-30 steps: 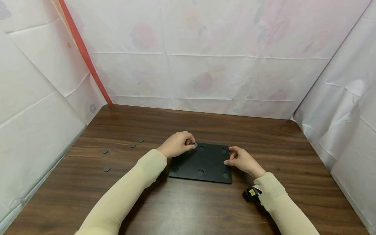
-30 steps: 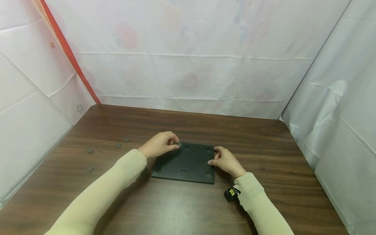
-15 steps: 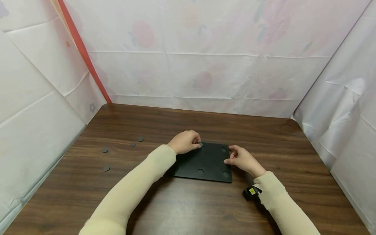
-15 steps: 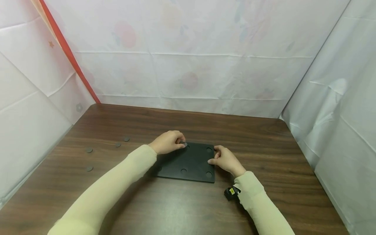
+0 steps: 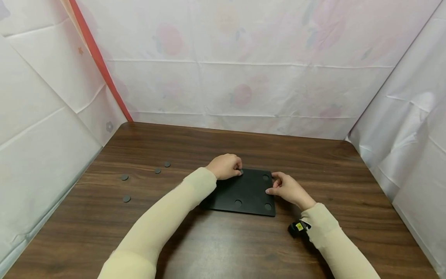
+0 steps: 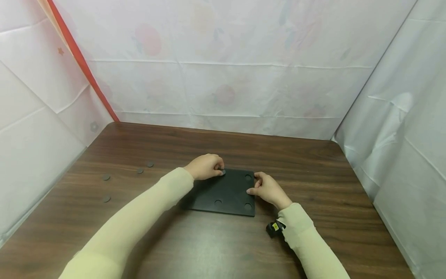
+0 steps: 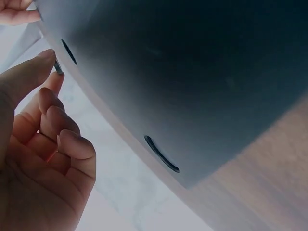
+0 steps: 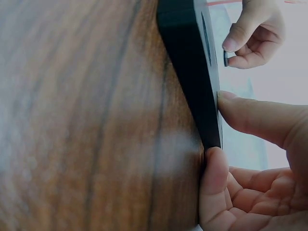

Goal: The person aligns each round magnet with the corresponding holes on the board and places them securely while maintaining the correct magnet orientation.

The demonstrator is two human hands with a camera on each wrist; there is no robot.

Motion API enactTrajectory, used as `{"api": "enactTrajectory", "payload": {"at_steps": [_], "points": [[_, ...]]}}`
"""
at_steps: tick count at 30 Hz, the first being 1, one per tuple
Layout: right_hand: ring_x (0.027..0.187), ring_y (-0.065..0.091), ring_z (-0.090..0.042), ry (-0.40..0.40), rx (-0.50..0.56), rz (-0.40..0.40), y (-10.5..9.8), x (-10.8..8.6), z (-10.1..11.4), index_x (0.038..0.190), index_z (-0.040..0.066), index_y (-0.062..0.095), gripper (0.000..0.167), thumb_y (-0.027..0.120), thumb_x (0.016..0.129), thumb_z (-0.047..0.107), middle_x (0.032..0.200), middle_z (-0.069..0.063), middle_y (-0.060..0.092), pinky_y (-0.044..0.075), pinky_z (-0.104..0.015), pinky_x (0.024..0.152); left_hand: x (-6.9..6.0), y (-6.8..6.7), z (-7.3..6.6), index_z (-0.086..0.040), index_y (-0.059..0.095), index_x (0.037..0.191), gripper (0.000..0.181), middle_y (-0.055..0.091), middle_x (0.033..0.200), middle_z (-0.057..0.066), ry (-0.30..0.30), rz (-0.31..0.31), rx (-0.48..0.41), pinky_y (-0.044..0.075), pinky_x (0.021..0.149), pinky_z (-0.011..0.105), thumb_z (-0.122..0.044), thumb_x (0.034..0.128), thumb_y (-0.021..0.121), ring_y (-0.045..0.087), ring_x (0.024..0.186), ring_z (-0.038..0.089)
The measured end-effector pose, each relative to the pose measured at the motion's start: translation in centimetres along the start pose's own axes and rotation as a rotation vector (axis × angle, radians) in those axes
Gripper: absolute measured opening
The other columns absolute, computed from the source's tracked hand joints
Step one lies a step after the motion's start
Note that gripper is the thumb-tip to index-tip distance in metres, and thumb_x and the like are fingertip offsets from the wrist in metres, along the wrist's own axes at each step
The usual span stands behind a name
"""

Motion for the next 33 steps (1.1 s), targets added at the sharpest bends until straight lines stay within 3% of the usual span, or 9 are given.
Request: {"api": "enactTrajectory", "payload": {"at_steps": [10, 33], "points": [[0.069, 0.047, -0.019, 0.001, -0.003, 0.001, -0.01, -0.13, 0.07, 0.145, -0.004, 0.036, 0.071, 0.073, 0.088, 0.017, 0.087, -0.008, 0.055, 0.040, -0.031, 0.060, 0.32, 0.77, -0.02, -0.017, 0.070, 0.101, 0.012, 0.065, 0.089, -0.004, 0.007, 0.047, 0.052, 0.050, 0.074, 0.029, -0.026, 0.0934, 0.068, 0.056, 0.074, 0.010], [0.068, 0.047, -0.018, 0.002, -0.013, -0.006, 0.15, -0.04, -0.14, 0.145, -0.003, 0.038, 0.071, 0.074, 0.088, 0.018, 0.086, -0.008, 0.055, 0.040, -0.031, 0.059, 0.31, 0.99, 0.03, -0.017, 0.070, 0.104, 0.014, 0.067, 0.095, -0.002, -0.025, 0.054, 0.014, 0.052, 0.077, 0.031, -0.025, 0.0932, 0.068, 0.058, 0.077, 0.011]]}}
Point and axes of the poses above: each hand's wrist, its own x-axis towards the middle knuckle, its own y-axis out of the palm, z = x × y, the point moved 8 cm from there along x, towards the middle knuckle
